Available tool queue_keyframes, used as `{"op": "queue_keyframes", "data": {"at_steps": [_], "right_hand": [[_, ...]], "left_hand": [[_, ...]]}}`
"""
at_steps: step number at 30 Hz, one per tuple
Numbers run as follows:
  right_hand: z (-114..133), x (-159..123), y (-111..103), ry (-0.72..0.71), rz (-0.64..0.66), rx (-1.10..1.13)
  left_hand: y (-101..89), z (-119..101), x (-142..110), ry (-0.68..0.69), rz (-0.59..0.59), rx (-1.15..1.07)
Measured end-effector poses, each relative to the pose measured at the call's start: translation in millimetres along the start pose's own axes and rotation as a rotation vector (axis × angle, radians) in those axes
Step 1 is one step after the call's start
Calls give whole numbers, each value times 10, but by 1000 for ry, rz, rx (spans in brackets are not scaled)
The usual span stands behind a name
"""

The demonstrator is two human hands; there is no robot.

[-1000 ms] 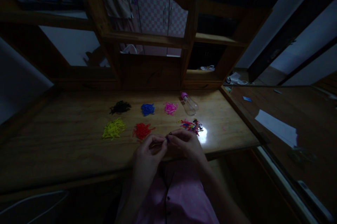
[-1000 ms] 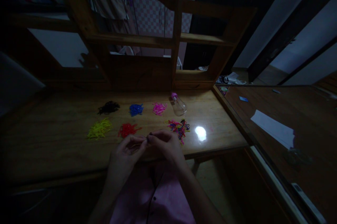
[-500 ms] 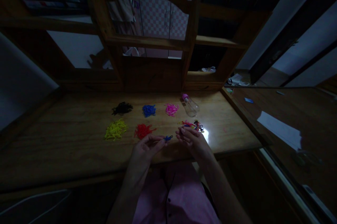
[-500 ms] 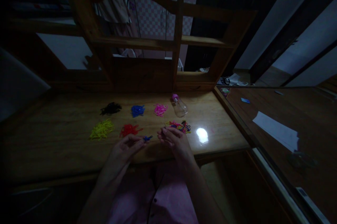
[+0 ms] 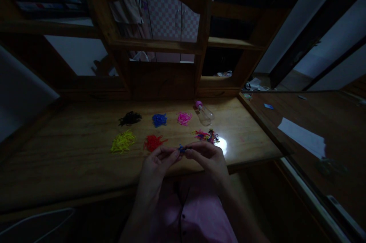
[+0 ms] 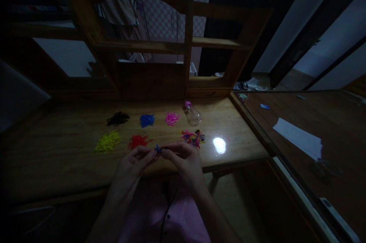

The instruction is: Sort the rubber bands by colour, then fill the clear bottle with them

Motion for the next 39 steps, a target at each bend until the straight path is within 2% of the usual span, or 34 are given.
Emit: {"op": "queue_keyframes", "data": {"at_steps": [3, 7, 12, 20, 26, 29, 31, 33, 36, 39], "right_hand": [[-30, 34, -29, -8, -49, 32], [-154, 116, -139, 48, -125, 190], [-247, 160, -260, 84, -200, 312], [-220, 151, -385, 67, -243, 303], [-215, 154, -636, 43, -310, 283], [-211, 141, -786, 45, -362, 254], [-196, 133, -864, 29, -377, 234], [-179, 129, -916, 9, -378, 213], [-156, 121, -946, -29, -371, 191], [-160, 110, -912, -30, -338, 176]], "left_hand": [[0, -23, -17, 5, -28, 47], [-30, -46, -30, 5, -75, 67], [-99, 8, 20, 12, -90, 68], [-155, 11, 92, 55, -107, 123], [-133, 20, 68, 111, -108, 183], [-213, -29, 105, 162, -163, 259], [-332, -142, 229, 225, -225, 363], [-455, -303, 466, 306, -250, 534], [-549, -517, 961, 451, -179, 876], [-590, -566, 1418, 477, -121, 1088]]}}
Point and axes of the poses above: each hand's wrist, its own x-axis towards the middle knuckle, its own y-axis out of the palm, z = x × y, the point moved 6 cm from there along x, towards the middle knuckle, and after that the axes turned 12 degrees about x, right-handed, at the moved point
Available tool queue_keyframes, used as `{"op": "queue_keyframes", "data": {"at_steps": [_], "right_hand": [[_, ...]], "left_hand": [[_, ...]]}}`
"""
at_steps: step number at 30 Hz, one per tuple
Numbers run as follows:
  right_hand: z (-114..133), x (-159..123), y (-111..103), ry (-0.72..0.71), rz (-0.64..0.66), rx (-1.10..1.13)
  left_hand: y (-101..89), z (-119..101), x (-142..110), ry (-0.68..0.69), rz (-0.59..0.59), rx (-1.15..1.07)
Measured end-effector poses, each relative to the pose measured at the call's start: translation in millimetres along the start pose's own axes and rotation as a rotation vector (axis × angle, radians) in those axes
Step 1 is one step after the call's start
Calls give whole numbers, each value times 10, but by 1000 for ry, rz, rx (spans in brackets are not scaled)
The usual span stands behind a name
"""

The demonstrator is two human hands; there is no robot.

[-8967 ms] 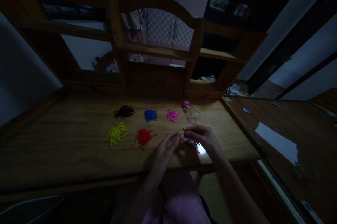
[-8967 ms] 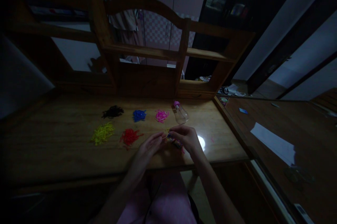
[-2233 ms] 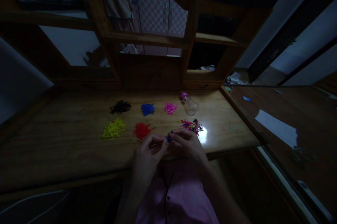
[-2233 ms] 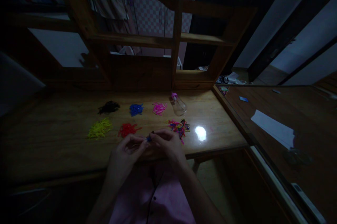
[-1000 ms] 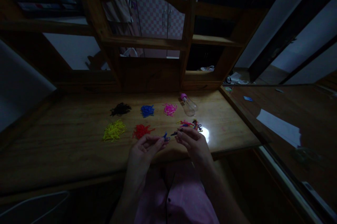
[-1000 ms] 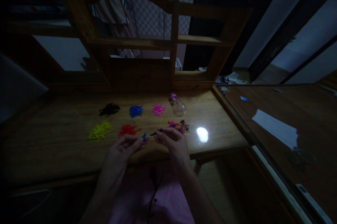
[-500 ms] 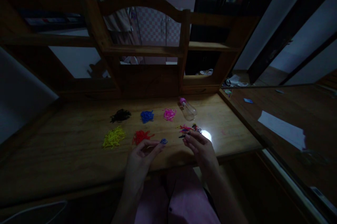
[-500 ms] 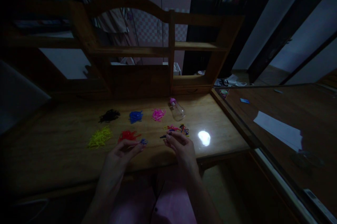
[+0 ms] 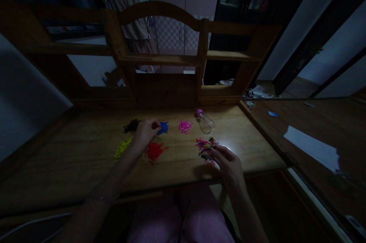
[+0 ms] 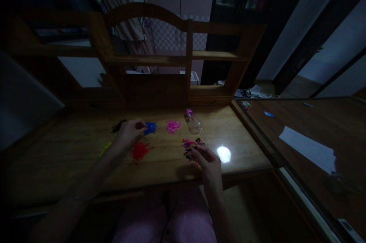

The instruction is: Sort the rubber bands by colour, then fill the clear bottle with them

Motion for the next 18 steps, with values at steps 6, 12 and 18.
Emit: {"op": "queue_keyframes", "data": {"at_steps": [6, 12, 18], "right_hand": [[-41, -16, 136, 57, 107, -62], [19, 267, 722, 1, 325, -156], [-544, 799, 2082, -77, 675, -551]], "left_hand": [[72, 124, 210, 75, 2, 99], [-334, 197, -341, -54, -151, -20], [-106, 178, -1290, -403, -54, -491]]}}
Point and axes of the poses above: each hand's wrist, its own x-axis towards the middle knuckle, its own y-axis out of the palm, z = x × y, the point moved 6 cm from there along x, towards the middle knuckle, and after that the axes turned 12 degrees about x, right-handed, at the moved point
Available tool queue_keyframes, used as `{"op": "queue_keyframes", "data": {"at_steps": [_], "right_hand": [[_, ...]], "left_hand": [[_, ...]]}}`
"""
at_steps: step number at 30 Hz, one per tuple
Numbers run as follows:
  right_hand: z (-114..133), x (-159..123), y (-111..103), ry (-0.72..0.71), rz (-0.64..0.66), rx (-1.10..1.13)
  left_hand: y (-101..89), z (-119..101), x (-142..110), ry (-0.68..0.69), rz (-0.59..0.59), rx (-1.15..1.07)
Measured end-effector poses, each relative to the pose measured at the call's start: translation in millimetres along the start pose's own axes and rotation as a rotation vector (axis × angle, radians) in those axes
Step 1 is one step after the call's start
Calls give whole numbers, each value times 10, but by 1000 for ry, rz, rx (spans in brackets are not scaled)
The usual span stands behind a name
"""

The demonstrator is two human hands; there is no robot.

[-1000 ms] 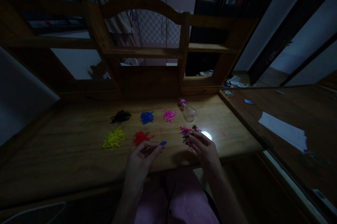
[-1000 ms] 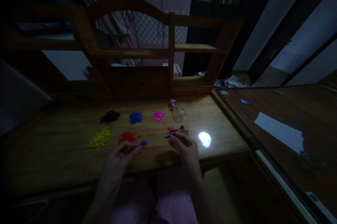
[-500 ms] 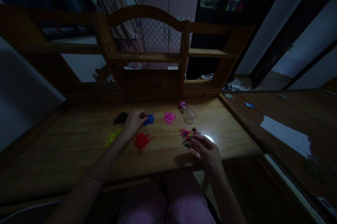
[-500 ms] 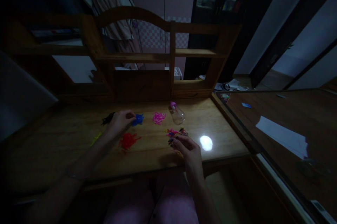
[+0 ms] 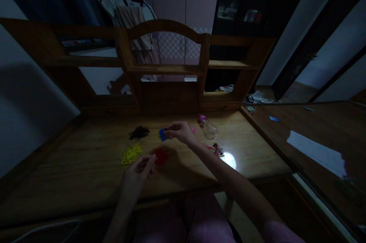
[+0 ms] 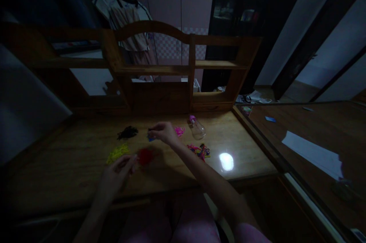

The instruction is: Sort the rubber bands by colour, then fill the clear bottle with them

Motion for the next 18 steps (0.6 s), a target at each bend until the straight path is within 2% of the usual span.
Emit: {"op": "queue_keyframes", "data": {"at_steps": [1, 3, 5, 7, 10, 12, 14, 16, 18], "right_hand": [[-44, 205, 174, 3, 29, -141], [-125, 539, 498, -3, 60, -220], [-188, 753, 776, -14, 91, -277], [-214, 864, 978, -34, 119, -329], [-159, 913, 1106, -86, 143, -398], [-53, 902, 1058, -129, 139, -430], [98, 858, 892, -170, 121, -447], [272, 760, 611, -201, 105, -455], [456, 588, 224, -233, 74, -463]], "left_hand": [[63, 77, -107, -45, 11, -75], [102, 204, -264, -105, -111, -212], [117, 245, -348, -80, -213, -235], [163, 225, -362, -22, -193, -178], [254, 205, -327, 15, -62, -121], [284, 216, -310, 10, -10, -120], [293, 225, -310, 5, 15, -118], [294, 225, -317, 9, 30, -120], [291, 226, -320, 9, 39, -133]]}}
Point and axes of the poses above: each hand's wrist, its own x-axis towards the middle knuckle, its own y-axis out of the palm, z = x × y, the point moved 6 cm from there along x, towards the middle knuckle, and after that the axes turned 12 degrees about x, right-handed, at the moved point
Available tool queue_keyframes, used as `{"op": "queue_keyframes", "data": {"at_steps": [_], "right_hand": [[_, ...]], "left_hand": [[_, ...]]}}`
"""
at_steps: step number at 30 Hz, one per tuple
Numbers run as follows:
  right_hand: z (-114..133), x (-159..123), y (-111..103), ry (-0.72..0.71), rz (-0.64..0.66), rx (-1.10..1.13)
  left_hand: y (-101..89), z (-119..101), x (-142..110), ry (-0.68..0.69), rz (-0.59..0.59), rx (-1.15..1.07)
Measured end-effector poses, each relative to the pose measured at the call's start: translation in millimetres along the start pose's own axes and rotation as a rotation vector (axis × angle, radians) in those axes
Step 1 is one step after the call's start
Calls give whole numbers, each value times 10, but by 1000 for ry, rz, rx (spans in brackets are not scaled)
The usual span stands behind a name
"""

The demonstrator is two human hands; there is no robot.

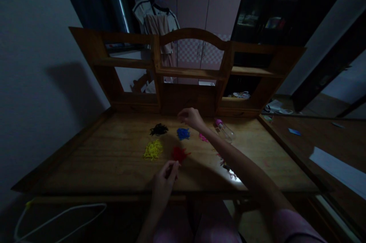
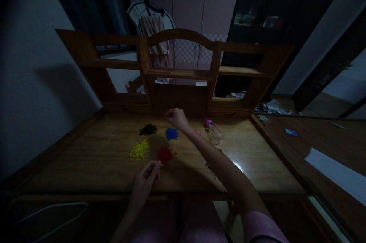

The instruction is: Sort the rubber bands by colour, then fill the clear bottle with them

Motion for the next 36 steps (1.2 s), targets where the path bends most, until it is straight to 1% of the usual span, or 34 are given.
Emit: {"op": "queue_keyframes", "data": {"at_steps": [2, 3, 5, 6, 7, 9, 11, 13, 15, 16, 18, 20, 22, 26, 28, 31, 36], "right_hand": [[34, -275, -474, -60, -52, -16], [25, -447, -716, -60, -89, -16], [-41, -839, -1155, -21, -156, -29], [-95, -1048, -1331, 12, -166, -33], [-159, -1263, -1487, 46, -189, -37], [-301, -1688, -1719, 111, -255, -63], [-456, -2077, -1820, 187, -325, -88], [-592, -2394, -1789, 262, -366, -106], [-667, -2612, -1675, 292, -387, -135], [-683, -2681, -1599, 290, -384, -144], [-671, -2746, -1440, 244, -353, -149], [-633, -2755, -1321, 196, -336, -166], [-593, -2735, -1241, 179, -324, -189], [-518, -2669, -1094, 149, -224, -211], [-504, -2649, -1047, 125, -203, -250], [-566, -2638, -1006, 130, -207, -303], [-696, -2641, -973, 100, -220, -262]], "left_hand": [[1, 15, 8, -18, 15, -10], [1, 26, 15, -31, 23, -12], [-6, 42, 27, -45, 29, -2], [-15, 45, 30, -47, 26, 12], [-26, 47, 30, -49, 21, 31], [-51, 53, 20, -69, 13, 75], [-75, 70, 5, -108, 12, 109], [-92, 86, -2, -138, 17, 126], [-99, 95, 2, -145, 30, 144], [-99, 96, 6, -144, 39, 155], [-98, 96, 7, -145, 53, 185], [-98, 88, -2, -145, 61, 205], [-96, 75, -18, -141, 66, 210], [-100, 84, -30, -157, 42, 214], [-104, 103, -22, -176, 21, 222], [-104, 109, -10, -170, 9, 243], [-123, 99, -13, -192, -27, 288]]}}
Point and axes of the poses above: each hand's wrist, its own x-axis towards the middle knuckle, its own y-axis out of the palm, z = x × y, the point moved 6 cm from there along x, towards the middle knuckle, and after that the axes turned 12 degrees about x, right-handed, at the moved point
